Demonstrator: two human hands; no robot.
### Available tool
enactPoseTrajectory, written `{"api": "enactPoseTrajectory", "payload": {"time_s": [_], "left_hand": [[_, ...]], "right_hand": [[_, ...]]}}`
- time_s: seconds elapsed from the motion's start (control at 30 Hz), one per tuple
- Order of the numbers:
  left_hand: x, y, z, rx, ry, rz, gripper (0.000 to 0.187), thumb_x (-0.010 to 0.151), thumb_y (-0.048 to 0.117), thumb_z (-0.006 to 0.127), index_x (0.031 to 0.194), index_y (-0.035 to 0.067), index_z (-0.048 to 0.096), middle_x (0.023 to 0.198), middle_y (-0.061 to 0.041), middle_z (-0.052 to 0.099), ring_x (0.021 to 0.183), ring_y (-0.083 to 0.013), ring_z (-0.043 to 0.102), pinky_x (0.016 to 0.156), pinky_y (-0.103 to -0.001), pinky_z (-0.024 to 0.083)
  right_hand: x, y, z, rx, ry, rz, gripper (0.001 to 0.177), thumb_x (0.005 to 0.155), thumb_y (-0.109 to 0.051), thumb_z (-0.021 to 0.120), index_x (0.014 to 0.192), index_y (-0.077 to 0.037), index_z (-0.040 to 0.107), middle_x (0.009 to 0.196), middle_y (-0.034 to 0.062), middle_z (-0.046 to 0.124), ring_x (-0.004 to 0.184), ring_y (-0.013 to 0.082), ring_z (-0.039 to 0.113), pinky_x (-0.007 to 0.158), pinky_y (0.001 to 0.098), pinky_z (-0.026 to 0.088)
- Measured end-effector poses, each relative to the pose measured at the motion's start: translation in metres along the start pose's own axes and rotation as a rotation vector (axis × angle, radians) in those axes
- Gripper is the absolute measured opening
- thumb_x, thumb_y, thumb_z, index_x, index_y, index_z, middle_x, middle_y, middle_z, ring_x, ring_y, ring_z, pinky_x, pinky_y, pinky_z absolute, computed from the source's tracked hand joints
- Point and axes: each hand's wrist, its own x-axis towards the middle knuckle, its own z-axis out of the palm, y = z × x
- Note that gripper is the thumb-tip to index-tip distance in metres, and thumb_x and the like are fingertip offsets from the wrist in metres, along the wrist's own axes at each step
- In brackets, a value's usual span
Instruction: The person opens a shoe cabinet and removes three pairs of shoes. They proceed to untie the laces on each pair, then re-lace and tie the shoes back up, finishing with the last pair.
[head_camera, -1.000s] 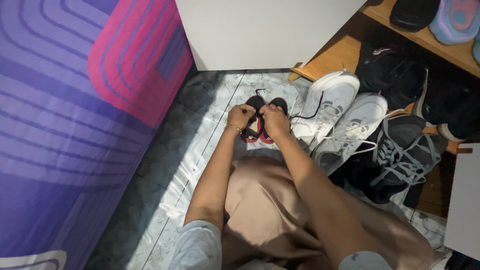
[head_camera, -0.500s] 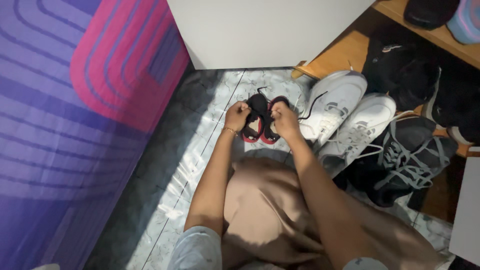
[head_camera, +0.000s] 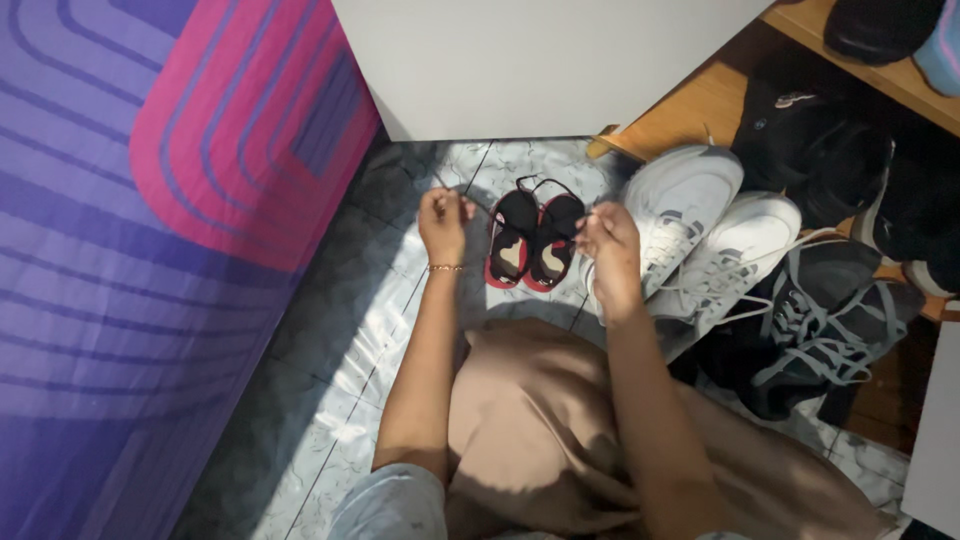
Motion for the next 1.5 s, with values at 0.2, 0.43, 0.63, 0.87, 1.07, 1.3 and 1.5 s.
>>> {"api": "enactPoseTrajectory", "payload": {"time_s": [0.2, 0.43, 0.63, 0.87, 1.07, 1.3, 1.5], "left_hand": [[-0.027, 0.049, 0.041, 0.324, -0.312, 0.065, 0.024, 0.099, 0.003, 0.059, 0.123, 0.005, 0.059, 0.111, -0.006, 0.072, 0.095, -0.0132, 0.071, 0.081, -0.027, 0.057], [-0.043, 0.045, 0.035, 0.969, -0.387, 0.223, 0.020, 0.081, 0.003, 0.076, 0.099, 0.010, 0.073, 0.102, -0.011, 0.071, 0.098, -0.0319, 0.068, 0.088, -0.039, 0.054], [-0.041, 0.033, 0.028, 0.962, -0.402, 0.144, 0.022, 0.077, 0.006, 0.079, 0.098, 0.010, 0.073, 0.101, -0.012, 0.068, 0.097, -0.0320, 0.066, 0.088, -0.039, 0.054], [-0.037, 0.030, 0.022, 0.911, -0.460, 0.126, 0.014, 0.081, 0.013, 0.083, 0.094, 0.011, 0.077, 0.096, -0.012, 0.068, 0.091, -0.0294, 0.066, 0.083, -0.037, 0.053], [-0.035, 0.036, 0.018, 0.913, -0.560, 0.094, 0.013, 0.080, 0.012, 0.081, 0.091, 0.007, 0.075, 0.099, -0.013, 0.065, 0.094, -0.0306, 0.064, 0.085, -0.038, 0.052], [-0.033, -0.006, 0.010, 0.850, -0.448, 0.168, 0.010, 0.081, 0.016, 0.073, 0.086, 0.007, 0.073, 0.097, -0.014, 0.068, 0.102, -0.0307, 0.064, 0.090, -0.038, 0.052], [-0.017, -0.058, -0.015, 0.503, -0.308, -0.286, 0.014, 0.089, 0.015, 0.066, 0.086, 0.003, 0.071, 0.087, -0.012, 0.071, 0.089, -0.0264, 0.063, 0.082, -0.035, 0.051]], "right_hand": [[0.012, -0.019, 0.031, -0.412, -0.139, -0.229, 0.017, 0.100, -0.011, 0.061, 0.117, -0.013, 0.060, 0.111, 0.0054, 0.069, 0.096, 0.0173, 0.069, 0.081, 0.0283, 0.056], [0.015, 0.016, 0.060, -1.350, -0.185, -0.342, 0.013, 0.087, -0.023, 0.074, 0.097, -0.026, 0.081, 0.104, 0.0016, 0.068, 0.103, 0.0300, 0.060, 0.091, 0.0513, 0.042], [0.030, 0.029, 0.060, -1.422, -0.349, -0.290, 0.005, 0.082, -0.025, 0.075, 0.083, -0.026, 0.080, 0.103, -0.0007, 0.068, 0.105, 0.0285, 0.060, 0.087, 0.0499, 0.041], [0.040, 0.057, 0.040, -1.214, -0.382, -0.135, 0.010, 0.089, -0.024, 0.071, 0.095, -0.017, 0.074, 0.101, 0.0045, 0.071, 0.103, 0.0288, 0.066, 0.084, 0.0513, 0.043], [0.059, 0.091, 0.016, -0.913, -0.515, -0.057, 0.012, 0.095, -0.017, 0.068, 0.103, -0.008, 0.071, 0.094, 0.0078, 0.075, 0.084, 0.0193, 0.072, 0.079, 0.0314, 0.054], [0.060, 0.074, 0.014, -0.795, -0.597, 0.022, 0.018, 0.089, -0.007, 0.068, 0.107, -0.006, 0.070, 0.091, 0.0101, 0.071, 0.083, 0.0178, 0.067, 0.076, 0.0323, 0.054], [0.049, 0.075, 0.019, -1.092, -0.411, -0.251, 0.009, 0.090, -0.008, 0.070, 0.098, -0.004, 0.072, 0.087, 0.0115, 0.074, 0.081, 0.0255, 0.072, 0.073, 0.0363, 0.052]]}}
